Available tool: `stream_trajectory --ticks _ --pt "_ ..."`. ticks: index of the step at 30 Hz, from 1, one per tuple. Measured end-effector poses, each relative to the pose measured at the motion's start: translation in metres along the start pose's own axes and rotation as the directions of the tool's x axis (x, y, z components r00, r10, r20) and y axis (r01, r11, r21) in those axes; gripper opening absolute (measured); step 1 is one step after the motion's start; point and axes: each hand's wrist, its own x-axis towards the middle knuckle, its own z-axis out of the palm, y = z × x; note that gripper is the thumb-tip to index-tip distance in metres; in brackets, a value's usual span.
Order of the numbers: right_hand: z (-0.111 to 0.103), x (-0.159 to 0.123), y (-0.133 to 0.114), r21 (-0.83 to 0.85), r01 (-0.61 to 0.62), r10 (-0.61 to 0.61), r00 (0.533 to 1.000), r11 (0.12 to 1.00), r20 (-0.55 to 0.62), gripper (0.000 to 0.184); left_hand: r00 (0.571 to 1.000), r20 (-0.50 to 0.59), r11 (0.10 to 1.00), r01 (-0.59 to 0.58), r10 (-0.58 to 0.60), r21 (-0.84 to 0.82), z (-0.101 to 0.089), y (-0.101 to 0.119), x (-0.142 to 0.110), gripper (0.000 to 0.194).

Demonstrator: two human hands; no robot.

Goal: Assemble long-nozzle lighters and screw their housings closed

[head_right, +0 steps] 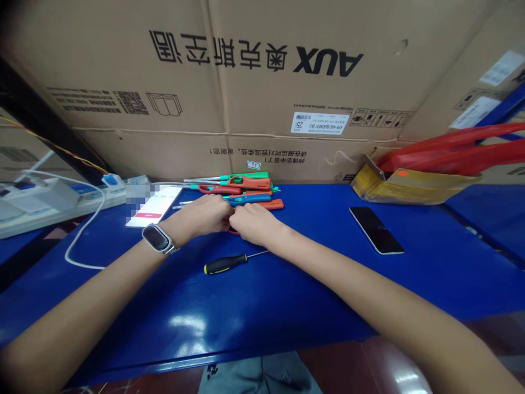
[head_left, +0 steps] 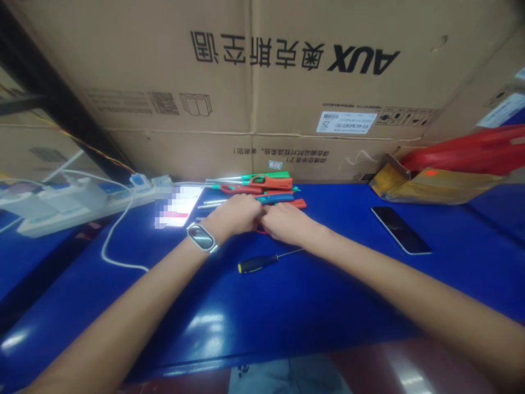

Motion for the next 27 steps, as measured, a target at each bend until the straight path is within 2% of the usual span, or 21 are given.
stream_trajectory --ticks 3,7,12,16,21,27 --pt "0.000 0.000 -0.003 -0.020 -0.017 0.017 1.000 1.000 0.006 0.029 1.000 -0.021 0.999 -0.001 0.000 -0.052 0.001 -0.003 -0.004 0.016" --pt "-0.001 -0.005 -0.003 0.012 -0.061 0.061 0.997 0.998 -0.040 0.025 0.996 -0.052 0.981 -0.084 0.076 -0.173 0.010 -0.011 -0.018 0.021" --pt "0.009 -0.016 0.002 0.121 -0.091 0.108 0.983 0.988 -0.148 0.026 0.995 -0.101 0.947 -0.031 -0.002 -0.319 0.026 -0.022 -0.029 0.035" --pt "0.027 -0.021 0.002 0.275 -0.112 0.185 0.948 0.955 -0.258 0.025 0.992 -0.122 0.916 -0.077 0.031 -0.395 0.036 -0.029 -0.027 0.024" --pt "0.039 -0.022 0.004 0.469 -0.069 0.224 0.933 0.880 -0.282 0.030 0.979 -0.183 0.888 -0.161 0.089 -0.431 0.039 -0.027 -0.028 0.022" --pt "0.041 -0.021 0.006 0.567 -0.013 0.226 0.925 0.823 -0.306 0.024 0.985 -0.166 0.915 -0.107 0.045 -0.390 0.041 -0.028 -0.030 0.021"
